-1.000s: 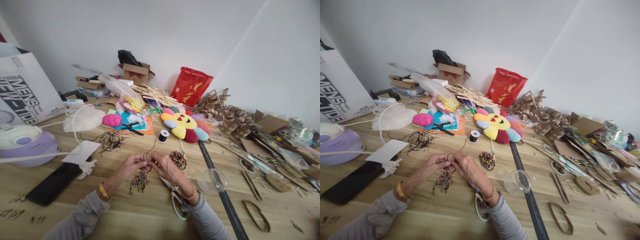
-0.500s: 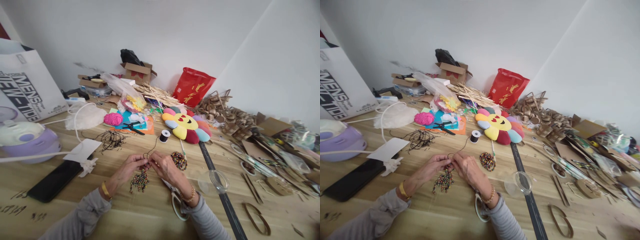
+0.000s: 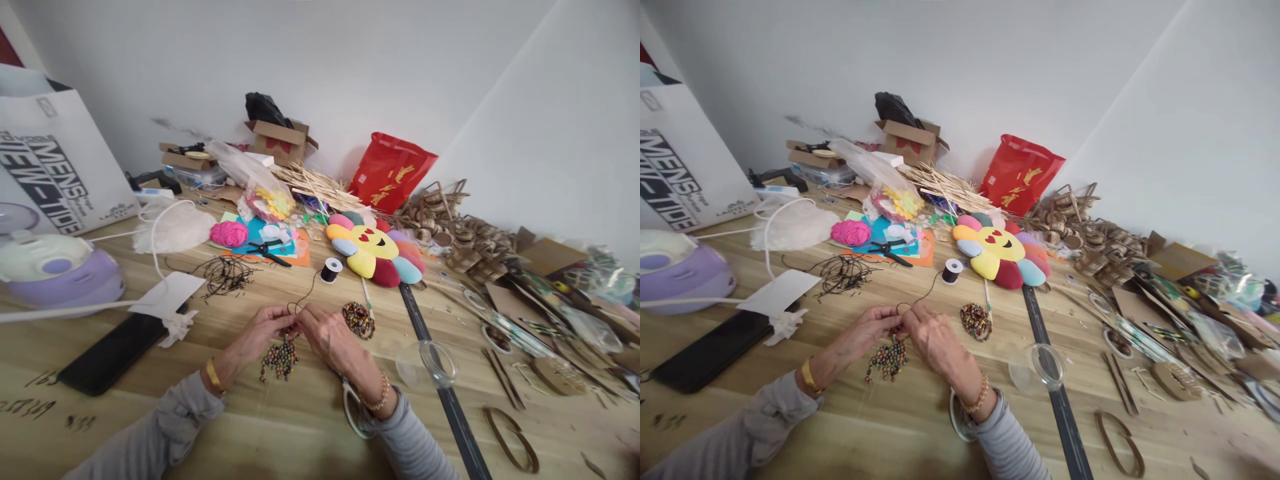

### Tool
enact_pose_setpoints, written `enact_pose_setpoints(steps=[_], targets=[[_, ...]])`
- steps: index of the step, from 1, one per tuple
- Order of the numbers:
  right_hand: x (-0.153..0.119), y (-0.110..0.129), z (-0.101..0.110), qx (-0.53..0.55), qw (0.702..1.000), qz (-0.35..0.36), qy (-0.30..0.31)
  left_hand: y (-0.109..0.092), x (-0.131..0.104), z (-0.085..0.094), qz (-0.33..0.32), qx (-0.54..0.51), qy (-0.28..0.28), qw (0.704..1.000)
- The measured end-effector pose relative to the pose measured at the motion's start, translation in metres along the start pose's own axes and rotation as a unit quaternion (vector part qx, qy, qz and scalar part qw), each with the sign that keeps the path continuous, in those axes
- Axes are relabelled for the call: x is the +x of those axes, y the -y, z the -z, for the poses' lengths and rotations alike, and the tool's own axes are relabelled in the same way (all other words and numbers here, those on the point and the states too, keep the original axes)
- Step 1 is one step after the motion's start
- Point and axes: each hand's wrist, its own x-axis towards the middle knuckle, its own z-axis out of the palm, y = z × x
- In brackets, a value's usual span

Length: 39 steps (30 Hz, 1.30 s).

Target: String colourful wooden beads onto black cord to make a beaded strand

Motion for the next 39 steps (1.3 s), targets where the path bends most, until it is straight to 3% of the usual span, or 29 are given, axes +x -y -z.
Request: enact_pose_setpoints(steps=[5, 10, 14, 16, 20, 25, 31, 37, 39], targets=[[-0.001, -0.002, 0.005, 0.119, 0.992, -0.02, -0.026, -0.005, 0.002, 0.002, -0.038, 0.05, -0.001, 0.998], [0.001, -0.014, -0.004, 0.279, 0.95, -0.09, -0.102, -0.008, -0.002, -0.002, -0.079, 0.125, -0.034, 0.988], [0.005, -0.018, -0.011, 0.388, 0.909, -0.129, -0.078, -0.007, -0.008, -0.005, -0.101, 0.207, -0.048, 0.972], [0.007, -0.019, -0.013, 0.447, 0.881, -0.144, -0.056, -0.005, -0.01, -0.005, -0.136, 0.28, -0.055, 0.949], [0.008, -0.024, -0.018, 0.549, 0.82, -0.159, -0.023, 0.003, -0.011, -0.001, -0.229, 0.43, -0.091, 0.868], [0.011, -0.028, -0.024, 0.622, 0.767, -0.161, -0.004, 0.005, -0.009, 0.002, -0.3, 0.526, -0.091, 0.791], [0.014, -0.029, -0.021, 0.657, 0.739, -0.147, 0.016, -0.001, -0.01, 0.002, -0.363, 0.545, -0.076, 0.752], [0.013, -0.034, -0.02, 0.686, 0.713, -0.137, 0.047, 0.001, -0.007, 0.004, -0.458, 0.534, -0.099, 0.704], [0.013, -0.035, -0.022, 0.693, 0.705, -0.141, 0.054, 0.001, -0.007, 0.004, -0.461, 0.533, -0.098, 0.702]])
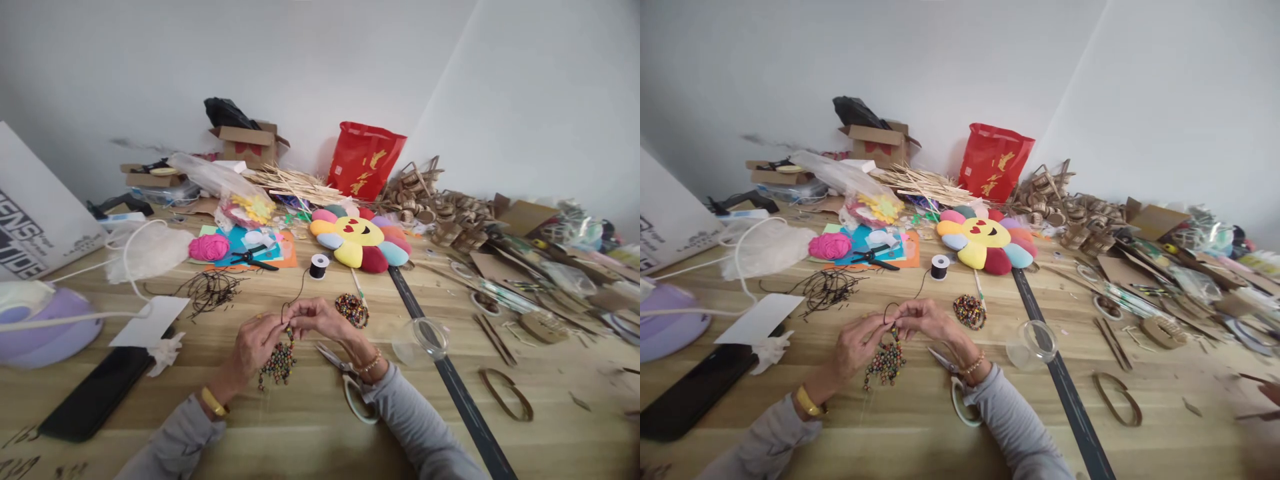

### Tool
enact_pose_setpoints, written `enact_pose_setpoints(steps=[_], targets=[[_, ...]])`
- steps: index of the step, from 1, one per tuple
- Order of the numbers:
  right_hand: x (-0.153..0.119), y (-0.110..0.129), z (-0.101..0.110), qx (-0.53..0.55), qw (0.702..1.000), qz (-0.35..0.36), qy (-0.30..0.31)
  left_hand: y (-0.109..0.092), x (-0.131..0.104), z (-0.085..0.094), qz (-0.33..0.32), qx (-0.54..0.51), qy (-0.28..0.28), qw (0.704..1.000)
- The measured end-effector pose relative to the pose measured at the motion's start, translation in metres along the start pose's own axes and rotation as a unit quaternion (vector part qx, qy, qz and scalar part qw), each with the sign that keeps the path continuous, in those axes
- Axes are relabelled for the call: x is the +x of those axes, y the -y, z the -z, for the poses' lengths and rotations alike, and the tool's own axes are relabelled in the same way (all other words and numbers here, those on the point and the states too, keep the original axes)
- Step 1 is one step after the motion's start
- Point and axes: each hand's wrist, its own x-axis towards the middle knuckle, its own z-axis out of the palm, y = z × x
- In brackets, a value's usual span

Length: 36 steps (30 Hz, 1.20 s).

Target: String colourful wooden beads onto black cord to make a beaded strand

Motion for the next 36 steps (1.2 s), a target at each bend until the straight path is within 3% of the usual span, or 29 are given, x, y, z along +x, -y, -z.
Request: enact_pose_setpoints(steps=[12, 15, 19, 24, 29, 36], targets=[[-0.001, 0.002, -0.004, 0.009, 1.0, 0.016, -0.01, -0.007, 0.005, 0.003, 0.1, -0.09, -0.027, 0.991], [-0.004, 0.004, -0.008, -0.019, 0.999, 0.023, -0.027, -0.01, 0.004, 0.003, 0.155, -0.108, -0.033, 0.981], [-0.008, 0.008, -0.012, -0.07, 0.994, 0.034, -0.071, -0.012, 0.005, 0.004, 0.276, -0.157, -0.02, 0.948], [-0.008, 0.006, -0.008, -0.128, 0.986, 0.04, -0.103, -0.008, 0.007, 0.001, 0.38, -0.291, -0.01, 0.878], [-0.003, 0.0, -0.003, -0.14, 0.987, 0.044, -0.071, -0.002, 0.007, -0.002, 0.41, -0.362, -0.014, 0.837], [-0.008, 0.009, -0.002, -0.206, 0.974, 0.07, -0.063, 0.001, 0.005, -0.004, 0.411, -0.374, -0.007, 0.831]])
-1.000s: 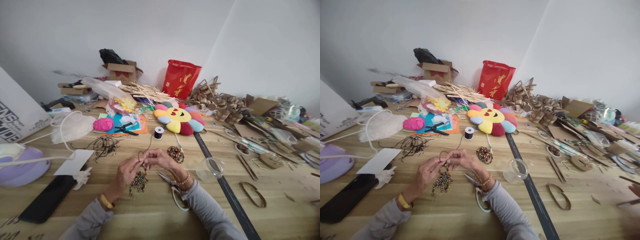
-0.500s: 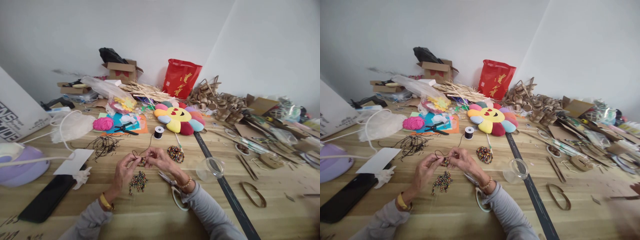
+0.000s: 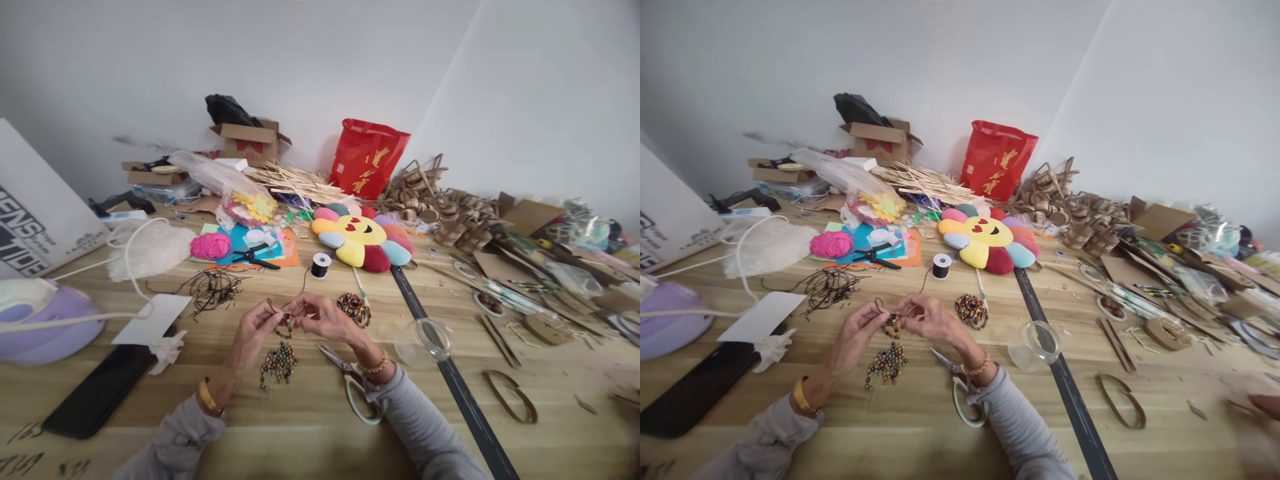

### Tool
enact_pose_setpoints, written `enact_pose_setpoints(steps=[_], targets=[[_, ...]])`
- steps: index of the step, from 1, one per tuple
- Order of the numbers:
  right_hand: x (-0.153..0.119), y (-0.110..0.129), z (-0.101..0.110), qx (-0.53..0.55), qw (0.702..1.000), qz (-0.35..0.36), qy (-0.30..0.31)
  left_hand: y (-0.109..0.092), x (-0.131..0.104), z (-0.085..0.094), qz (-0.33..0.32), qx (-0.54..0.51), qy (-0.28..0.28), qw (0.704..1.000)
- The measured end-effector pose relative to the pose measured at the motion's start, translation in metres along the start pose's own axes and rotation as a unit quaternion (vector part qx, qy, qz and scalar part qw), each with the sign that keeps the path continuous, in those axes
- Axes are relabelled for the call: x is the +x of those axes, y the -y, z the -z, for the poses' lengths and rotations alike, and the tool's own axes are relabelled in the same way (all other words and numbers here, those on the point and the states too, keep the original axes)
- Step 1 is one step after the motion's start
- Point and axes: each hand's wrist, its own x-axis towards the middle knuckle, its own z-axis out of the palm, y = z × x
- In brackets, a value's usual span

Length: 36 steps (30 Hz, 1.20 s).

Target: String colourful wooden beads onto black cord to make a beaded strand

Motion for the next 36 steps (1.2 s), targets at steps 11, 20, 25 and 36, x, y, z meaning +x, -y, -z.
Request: enact_pose_setpoints(steps=[11, 20, 25, 36], targets=[[-0.003, 0.012, -0.011, -0.11, 0.991, -0.009, -0.076, -0.008, -0.002, -0.005, -0.019, 0.041, -0.012, 0.999], [-0.008, 0.009, -0.013, -0.253, 0.963, 0.063, -0.067, -0.009, -0.005, -0.005, -0.121, 0.138, -0.043, 0.982], [-0.014, 0.013, -0.019, -0.399, 0.913, 0.08, -0.017, -0.012, -0.006, -0.006, -0.144, 0.158, -0.046, 0.976], [-0.011, 0.025, -0.025, -0.374, 0.926, 0.043, -0.034, -0.009, -0.012, -0.013, -0.05, -0.044, -0.013, 0.998]])
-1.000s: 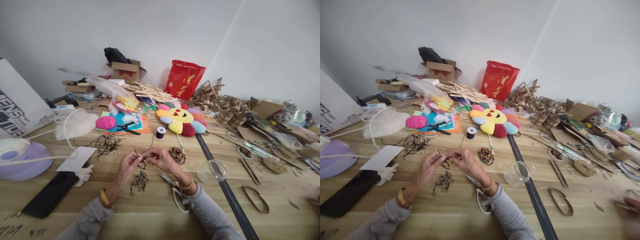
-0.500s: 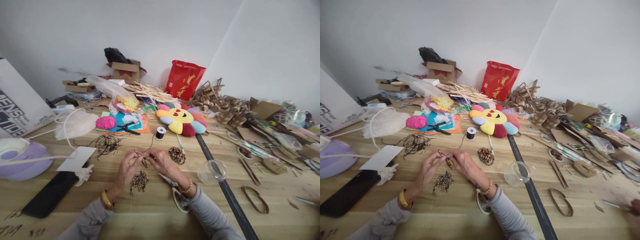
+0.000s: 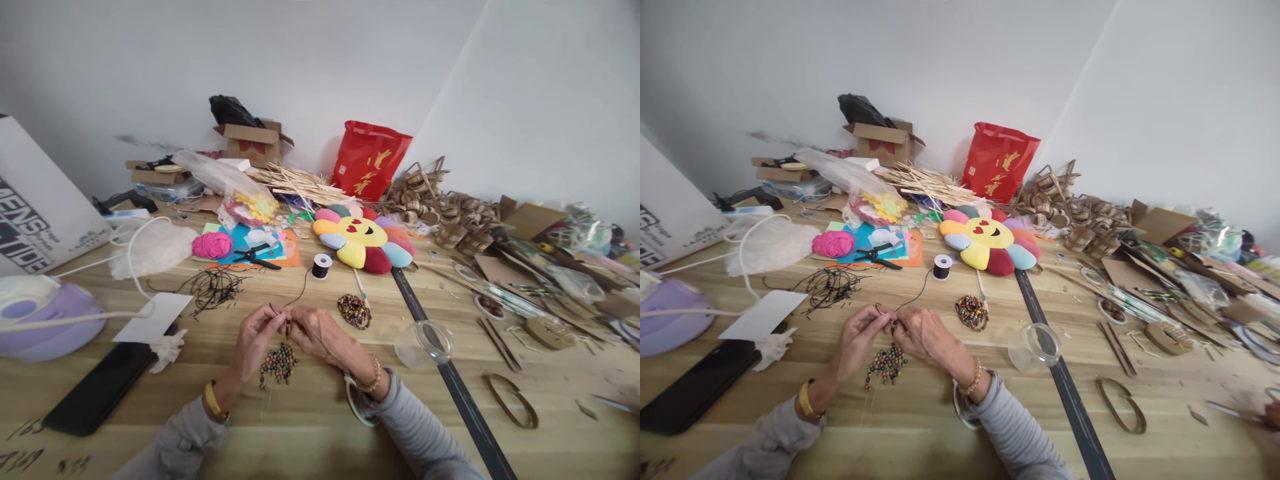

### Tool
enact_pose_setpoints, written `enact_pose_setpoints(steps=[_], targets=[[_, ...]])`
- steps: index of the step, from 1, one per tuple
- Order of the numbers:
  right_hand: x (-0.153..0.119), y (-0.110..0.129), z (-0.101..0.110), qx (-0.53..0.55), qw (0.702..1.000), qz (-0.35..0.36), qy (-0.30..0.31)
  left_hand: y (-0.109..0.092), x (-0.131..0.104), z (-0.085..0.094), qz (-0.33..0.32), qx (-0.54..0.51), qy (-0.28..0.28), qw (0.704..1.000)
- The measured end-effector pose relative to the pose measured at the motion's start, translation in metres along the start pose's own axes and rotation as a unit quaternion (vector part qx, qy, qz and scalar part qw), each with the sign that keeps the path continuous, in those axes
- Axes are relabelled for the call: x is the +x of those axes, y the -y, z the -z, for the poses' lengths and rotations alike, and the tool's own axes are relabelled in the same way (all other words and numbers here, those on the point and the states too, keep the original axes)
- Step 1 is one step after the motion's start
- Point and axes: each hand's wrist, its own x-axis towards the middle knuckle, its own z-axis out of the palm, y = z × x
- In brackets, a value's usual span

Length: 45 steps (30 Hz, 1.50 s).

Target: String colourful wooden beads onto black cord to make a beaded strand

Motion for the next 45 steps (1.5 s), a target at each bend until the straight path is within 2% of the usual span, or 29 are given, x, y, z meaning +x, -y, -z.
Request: enact_pose_setpoints(steps=[4, 8, 20, 24, 27, 31, 37, 40, 42, 45], targets=[[0.001, 0.001, 0.001, -0.005, 1.0, 0.001, -0.006, 0.001, 0.001, -0.006, 0.035, -0.123, -0.015, 0.992], [0.002, -0.001, -0.002, -0.035, 0.999, -0.002, -0.003, -0.002, 0.003, -0.01, 0.039, -0.143, -0.02, 0.989], [0.001, -0.008, -0.004, 0.007, 1.0, 0.005, 0.0, -0.004, 0.001, -0.002, 0.028, -0.032, 0.014, 0.999], [0.0, -0.009, 0.0, 0.039, 0.999, 0.01, 0.008, -0.007, 0.004, 0.003, 0.041, -0.02, 0.038, 0.998], [-0.001, -0.008, 0.004, 0.063, 0.998, 0.013, 0.017, -0.009, 0.008, 0.008, 0.044, -0.011, 0.03, 0.999], [0.0, -0.009, 0.007, 0.082, 0.996, 0.026, 0.028, -0.013, 0.012, 0.01, 0.025, 0.053, 0.017, 0.998], [-0.002, -0.009, 0.014, 0.088, 0.994, 0.043, 0.038, -0.015, 0.018, 0.01, -0.022, 0.176, 0.051, 0.983], [-0.003, -0.007, 0.017, 0.09, 0.995, 0.041, 0.03, -0.013, 0.02, 0.009, -0.034, 0.18, 0.073, 0.98], [-0.002, -0.007, 0.018, 0.102, 0.994, 0.039, 0.026, -0.01, 0.021, 0.01, -0.007, 0.151, 0.097, 0.984], [-0.002, -0.009, 0.017, 0.129, 0.991, 0.036, 0.021, -0.005, 0.022, 0.013, 0.09, 0.055, 0.124, 0.987]])
